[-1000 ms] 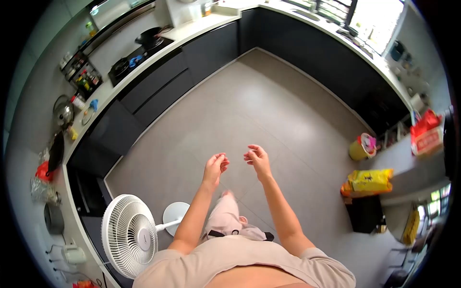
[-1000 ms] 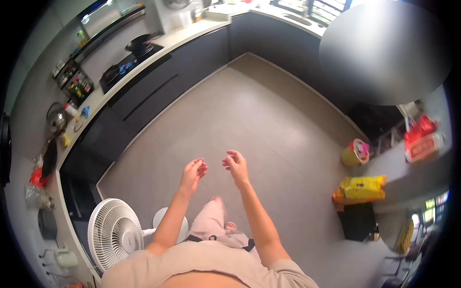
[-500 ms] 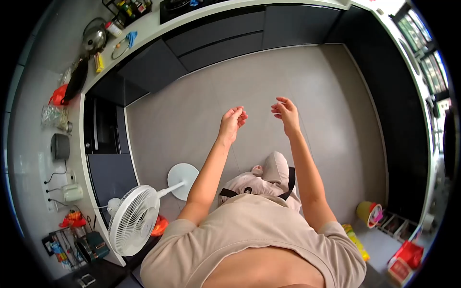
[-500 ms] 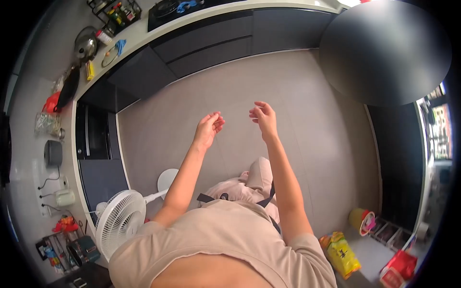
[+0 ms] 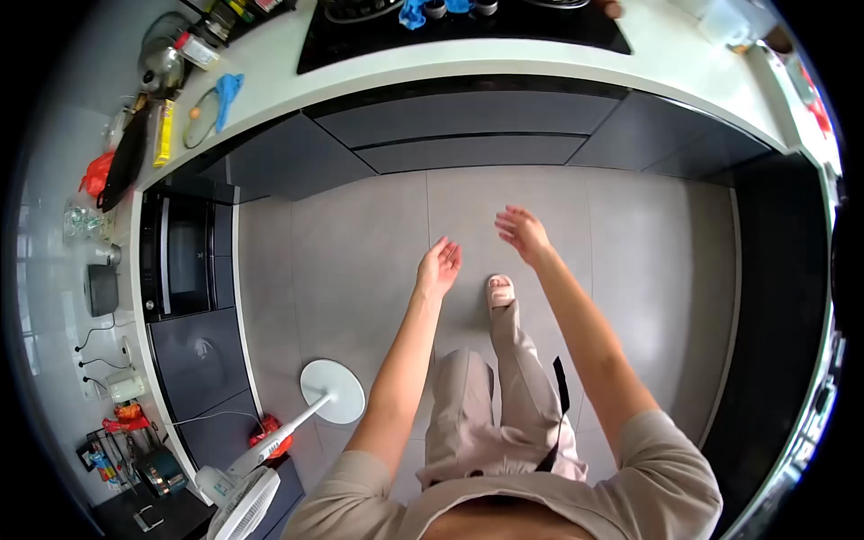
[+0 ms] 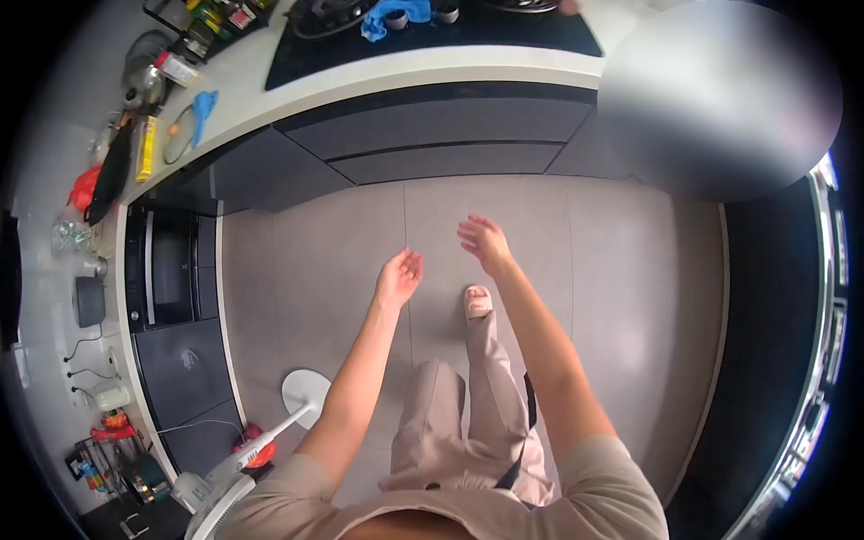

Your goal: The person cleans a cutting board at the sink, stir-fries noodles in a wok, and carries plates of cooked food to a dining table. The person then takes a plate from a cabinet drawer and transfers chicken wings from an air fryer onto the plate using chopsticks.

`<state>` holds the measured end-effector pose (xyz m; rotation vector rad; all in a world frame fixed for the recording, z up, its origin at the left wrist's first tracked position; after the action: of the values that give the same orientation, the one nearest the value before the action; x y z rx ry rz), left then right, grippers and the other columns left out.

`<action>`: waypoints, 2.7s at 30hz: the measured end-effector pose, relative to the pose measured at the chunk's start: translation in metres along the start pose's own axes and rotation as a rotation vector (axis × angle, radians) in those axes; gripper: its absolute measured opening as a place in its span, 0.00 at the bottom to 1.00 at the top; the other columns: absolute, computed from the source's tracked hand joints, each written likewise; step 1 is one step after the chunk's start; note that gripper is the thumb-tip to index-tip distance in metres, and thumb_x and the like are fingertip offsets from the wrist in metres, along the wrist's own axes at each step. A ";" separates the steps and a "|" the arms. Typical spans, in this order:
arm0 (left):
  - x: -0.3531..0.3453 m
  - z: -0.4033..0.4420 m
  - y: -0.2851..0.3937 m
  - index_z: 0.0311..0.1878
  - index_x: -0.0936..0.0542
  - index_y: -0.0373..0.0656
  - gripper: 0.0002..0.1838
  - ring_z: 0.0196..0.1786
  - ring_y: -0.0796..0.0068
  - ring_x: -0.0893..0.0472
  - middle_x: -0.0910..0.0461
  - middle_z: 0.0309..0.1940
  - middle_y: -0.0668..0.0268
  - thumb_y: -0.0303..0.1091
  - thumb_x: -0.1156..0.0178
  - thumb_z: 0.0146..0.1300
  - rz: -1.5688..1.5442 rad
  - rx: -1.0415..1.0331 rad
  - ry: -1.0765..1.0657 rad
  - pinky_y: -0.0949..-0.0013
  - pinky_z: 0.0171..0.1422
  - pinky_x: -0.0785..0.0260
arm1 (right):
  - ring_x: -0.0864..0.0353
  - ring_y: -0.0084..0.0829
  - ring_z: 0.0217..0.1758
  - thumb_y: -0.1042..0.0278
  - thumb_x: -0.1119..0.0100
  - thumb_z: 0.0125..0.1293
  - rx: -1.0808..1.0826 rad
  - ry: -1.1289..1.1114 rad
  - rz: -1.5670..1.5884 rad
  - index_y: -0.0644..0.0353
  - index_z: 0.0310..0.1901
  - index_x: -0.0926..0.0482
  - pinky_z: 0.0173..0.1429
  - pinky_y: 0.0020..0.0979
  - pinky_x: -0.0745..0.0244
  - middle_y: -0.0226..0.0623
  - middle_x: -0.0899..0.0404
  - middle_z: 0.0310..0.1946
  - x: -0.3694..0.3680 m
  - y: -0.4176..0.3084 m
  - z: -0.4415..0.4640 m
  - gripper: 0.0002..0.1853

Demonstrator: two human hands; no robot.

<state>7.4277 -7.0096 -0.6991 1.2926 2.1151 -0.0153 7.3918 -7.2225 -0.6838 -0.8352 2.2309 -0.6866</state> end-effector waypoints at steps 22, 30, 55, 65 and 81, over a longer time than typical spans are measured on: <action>-0.015 0.322 0.066 0.59 0.33 0.40 0.18 0.56 0.62 0.28 0.32 0.55 0.59 0.31 0.46 0.67 0.034 -0.009 0.026 0.65 0.57 0.31 | 0.36 0.46 0.66 0.95 0.70 0.45 0.240 0.065 0.751 0.69 0.56 0.38 0.72 0.46 0.41 0.49 0.35 0.60 0.011 0.004 0.439 0.32; 0.014 0.303 0.083 0.57 0.29 0.44 0.16 0.52 0.67 0.27 0.29 0.51 0.63 0.30 0.47 0.67 0.121 -0.159 0.059 0.66 0.54 0.32 | 0.29 0.31 0.35 0.77 0.55 0.62 0.275 0.034 0.759 0.57 0.27 0.33 0.54 0.38 0.27 0.33 0.30 0.26 0.010 0.033 0.400 0.06; -0.042 0.416 0.001 0.65 0.45 0.30 0.48 0.55 0.49 0.30 0.36 0.54 0.50 0.38 0.30 0.43 1.869 -0.532 0.491 0.57 0.52 0.25 | 0.21 0.29 0.38 0.77 0.49 0.69 0.009 0.341 0.510 0.58 0.46 0.31 0.57 0.38 0.23 0.33 0.24 0.33 0.050 0.151 0.216 0.07; -0.048 0.393 0.024 0.53 0.36 0.26 0.31 0.50 0.48 0.27 0.35 0.51 0.48 0.33 0.36 0.48 1.938 -0.624 0.514 0.58 0.50 0.24 | 0.22 0.29 0.41 0.77 0.49 0.69 -0.015 0.249 0.491 0.56 0.52 0.33 0.60 0.41 0.25 0.34 0.26 0.45 0.060 0.153 0.219 0.12; -0.072 0.270 0.091 0.48 0.26 0.41 0.12 0.46 0.61 0.25 0.28 0.40 0.61 0.29 0.48 0.61 2.086 -1.234 0.377 0.58 0.50 0.40 | 0.19 0.34 0.42 0.72 0.51 0.71 -0.026 0.116 0.308 0.69 0.41 0.27 0.55 0.35 0.20 0.41 0.21 0.36 0.058 0.110 0.271 0.07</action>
<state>7.6627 -7.1097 -0.8455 1.8121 -0.1996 1.9573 7.5126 -7.2564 -0.9546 -0.4564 2.4078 -0.5710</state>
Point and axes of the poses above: each hand's wrist, its own z-axis towards the middle knuckle, its own x-axis out of the back of the hand, y = z × x, the point moved 4 cm from there along z, towards the middle knuckle
